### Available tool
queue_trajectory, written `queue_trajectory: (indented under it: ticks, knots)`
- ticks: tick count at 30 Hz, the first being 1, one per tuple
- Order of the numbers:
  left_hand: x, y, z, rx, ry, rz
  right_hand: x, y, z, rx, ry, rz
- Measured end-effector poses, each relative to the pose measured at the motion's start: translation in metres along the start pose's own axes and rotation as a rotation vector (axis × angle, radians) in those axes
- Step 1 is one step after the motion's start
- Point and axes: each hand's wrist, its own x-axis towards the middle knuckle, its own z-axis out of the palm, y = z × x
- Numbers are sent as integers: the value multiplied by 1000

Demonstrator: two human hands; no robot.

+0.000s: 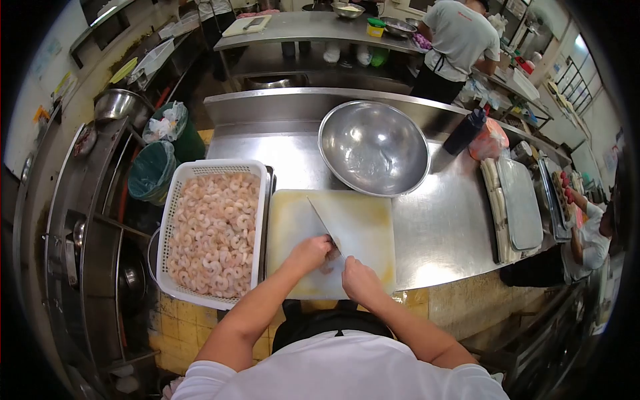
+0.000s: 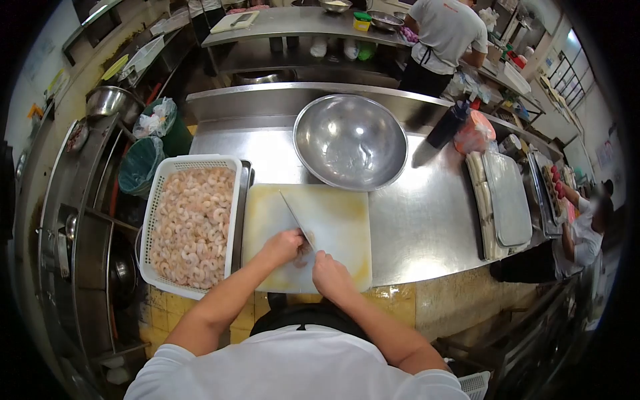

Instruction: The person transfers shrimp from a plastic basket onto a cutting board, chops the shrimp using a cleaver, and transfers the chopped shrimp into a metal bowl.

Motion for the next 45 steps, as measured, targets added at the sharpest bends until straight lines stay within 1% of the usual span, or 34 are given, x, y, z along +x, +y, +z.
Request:
queue_trajectory:
  ticks: [1,4,7,10,13,16,19,22,25,28,31,34,37,40,43,45]
  knots:
    - [-2,-1,0,7,2,6,5,-5,0,1,13,12]
    - [-3,2,-6,7,-17,11,-19,-15,-22,-8,-54,15]
    - [-6,-4,2,10,1,11,-6,-4,0,-8,-42,-11]
    - [-6,-5,3,28,-19,30,15,-11,-1,10,3,27]
    - [-7,-3,3,11,18,25,-11,-22,-23,26,-61,42]
    - [-11,-2,5,-15,48,4,2,-2,16,20,6,-16]
    - [-12,1,-4,0,0,13,24,-7,16,16,-6,29]
    - [-14,17,-18,-152,86,-134,19,-14,-6,14,-30,50]
    - [-23,29,-37,-60,103,28,-4,-19,-22,31,-51,53]
    - [-26,21,-27,-55,-3,-42,-12,-18,-12,42,-51,52]
    - [-28,11,-10,-53,77,-19,2,-6,15,16,-7,-48]
    - [-29,12,-9,-63,47,-54,3,-12,6,24,5,-8]
    - [-30,11,-8,-95,18,-103,-14,-21,-14,23,-54,0]
    - [-32,17,-10,-81,162,-69,2,-11,9,18,-7,-41]
    - [-34,25,-22,36,185,-28,13,-17,2,20,17,-41]
    - [-36,18,-18,20,177,-39,-3,-26,-13,35,-2,-31]
